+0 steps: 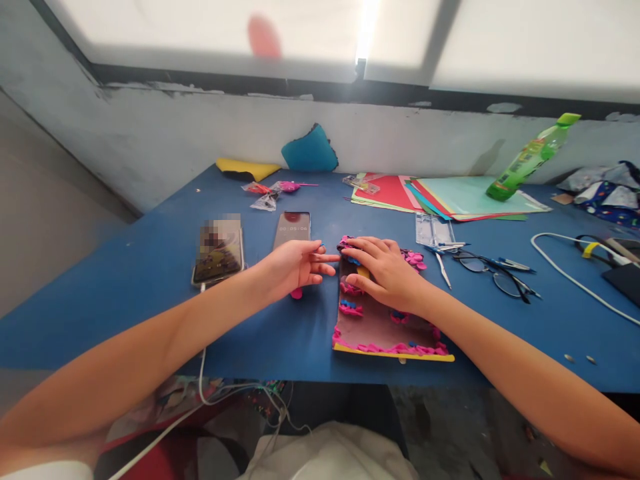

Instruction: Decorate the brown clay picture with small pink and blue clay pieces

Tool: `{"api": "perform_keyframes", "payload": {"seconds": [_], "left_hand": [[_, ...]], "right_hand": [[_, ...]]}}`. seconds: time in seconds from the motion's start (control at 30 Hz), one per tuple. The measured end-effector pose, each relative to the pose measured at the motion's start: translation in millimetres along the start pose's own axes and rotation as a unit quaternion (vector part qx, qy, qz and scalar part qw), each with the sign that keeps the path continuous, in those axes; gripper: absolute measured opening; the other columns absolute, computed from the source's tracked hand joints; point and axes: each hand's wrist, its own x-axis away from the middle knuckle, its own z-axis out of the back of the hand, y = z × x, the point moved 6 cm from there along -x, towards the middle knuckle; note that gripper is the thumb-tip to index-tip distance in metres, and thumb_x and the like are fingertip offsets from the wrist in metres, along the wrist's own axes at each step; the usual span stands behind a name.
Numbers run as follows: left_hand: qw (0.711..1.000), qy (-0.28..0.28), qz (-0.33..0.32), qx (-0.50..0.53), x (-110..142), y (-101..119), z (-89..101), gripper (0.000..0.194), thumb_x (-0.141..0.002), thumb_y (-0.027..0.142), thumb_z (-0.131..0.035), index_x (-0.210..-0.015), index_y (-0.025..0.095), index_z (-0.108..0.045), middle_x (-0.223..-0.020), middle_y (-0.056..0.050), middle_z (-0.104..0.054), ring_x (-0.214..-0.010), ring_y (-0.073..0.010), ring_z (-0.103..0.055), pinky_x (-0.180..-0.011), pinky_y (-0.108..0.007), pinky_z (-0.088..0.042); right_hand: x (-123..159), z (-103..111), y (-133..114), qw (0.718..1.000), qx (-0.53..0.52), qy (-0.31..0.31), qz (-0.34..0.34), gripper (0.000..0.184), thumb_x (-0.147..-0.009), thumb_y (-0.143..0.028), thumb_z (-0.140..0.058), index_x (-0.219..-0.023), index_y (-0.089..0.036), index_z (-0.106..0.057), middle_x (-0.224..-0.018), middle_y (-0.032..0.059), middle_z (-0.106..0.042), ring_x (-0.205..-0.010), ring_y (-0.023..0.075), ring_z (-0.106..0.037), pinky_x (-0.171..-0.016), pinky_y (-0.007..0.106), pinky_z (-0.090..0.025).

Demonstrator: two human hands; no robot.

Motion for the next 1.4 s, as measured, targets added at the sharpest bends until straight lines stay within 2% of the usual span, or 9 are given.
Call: {"api": "perform_keyframes", "payload": {"seconds": [0.23,0.47,0.7,0.93,1.13,1.3,1.4], "left_hand": [[0.999,0.037,0.004,0.005,3,0,1.3,0.038,-0.096,0.015,-0.035,-0.061,0.012,-0.048,-0.085,-0.013,-0.068,-0.053,-0.0100,-0.061,-0.040,-0.016,-0.040],[1.000,0.025,0.010,-0.001,3,0,-0.7,0.040,-0.097,0.016,-0.032,-0.060,0.013,-0.048,-0.074,-0.011,-0.066,-0.047,-0.0081,-0.058,-0.035,-0.013,-0.037],[1.000,0.018,0.014,0.004,1,-2,-0.5,0.040,-0.096,0.015,-0.032,-0.060,0.013,-0.048,-0.073,-0.011,-0.067,-0.046,-0.0081,-0.057,-0.039,-0.015,-0.042],[1.000,0.024,0.016,0.012,0,-3,-1.1,0.040,-0.096,0.016,-0.035,-0.058,0.013,-0.048,-0.077,-0.012,-0.067,-0.047,-0.0084,-0.057,-0.040,-0.016,-0.041],[0.999,0.027,0.014,0.010,2,-2,-0.4,0.040,-0.095,0.015,-0.035,-0.058,0.013,-0.049,-0.076,-0.012,-0.067,-0.046,-0.0083,-0.057,-0.039,-0.016,-0.042],[1.000,0.026,0.014,0.001,1,-2,-1.6,0.038,-0.095,0.015,-0.035,-0.059,0.013,-0.048,-0.076,-0.011,-0.066,-0.047,-0.0080,-0.057,-0.040,-0.016,-0.041],[0.998,0.044,-0.034,-0.023,1,0,0.4,0.030,-0.093,0.015,-0.041,-0.064,0.013,-0.050,-0.084,-0.009,-0.066,-0.053,-0.0087,-0.059,-0.042,-0.017,-0.041]], "right_hand": [[0,-3,1,1.000,0.009,-0.011,0.002,0.043,-0.097,-0.045,-0.037,-0.123,-0.018,-0.059,-0.136,0.0120,-0.053,-0.125,0.0290,-0.044,-0.096,0.047,-0.034],[0,-11,0,0.998,0.047,-0.048,-0.003,0.046,-0.097,-0.047,-0.035,-0.127,-0.020,-0.057,-0.144,0.0115,-0.046,-0.130,0.0314,-0.039,-0.099,0.052,-0.031],[1,-12,-4,0.995,0.084,-0.061,0.002,0.048,-0.097,-0.049,-0.032,-0.128,-0.021,-0.056,-0.145,0.0117,-0.044,-0.131,0.0320,-0.038,-0.098,0.053,-0.032],[0,-11,-3,0.997,0.064,-0.038,-0.005,0.055,-0.096,-0.052,-0.033,-0.135,-0.016,-0.048,-0.142,0.0138,-0.048,-0.129,0.0292,-0.041,-0.098,0.048,-0.033],[1,-10,-4,0.997,0.066,-0.034,0.013,0.048,-0.097,-0.050,-0.034,-0.120,-0.017,-0.059,-0.139,0.0137,-0.050,-0.126,0.0298,-0.043,-0.093,0.046,-0.035],[2,-11,-5,0.996,0.075,-0.028,0.028,0.047,-0.097,-0.049,-0.034,-0.125,-0.019,-0.057,-0.140,0.0129,-0.050,-0.126,0.0307,-0.043,-0.092,0.047,-0.034],[2,-7,-6,0.997,0.067,0.011,0.040,0.046,-0.098,-0.048,-0.035,-0.124,-0.017,-0.056,-0.135,0.0129,-0.054,-0.123,0.0293,-0.047,-0.091,0.045,-0.033]]}}
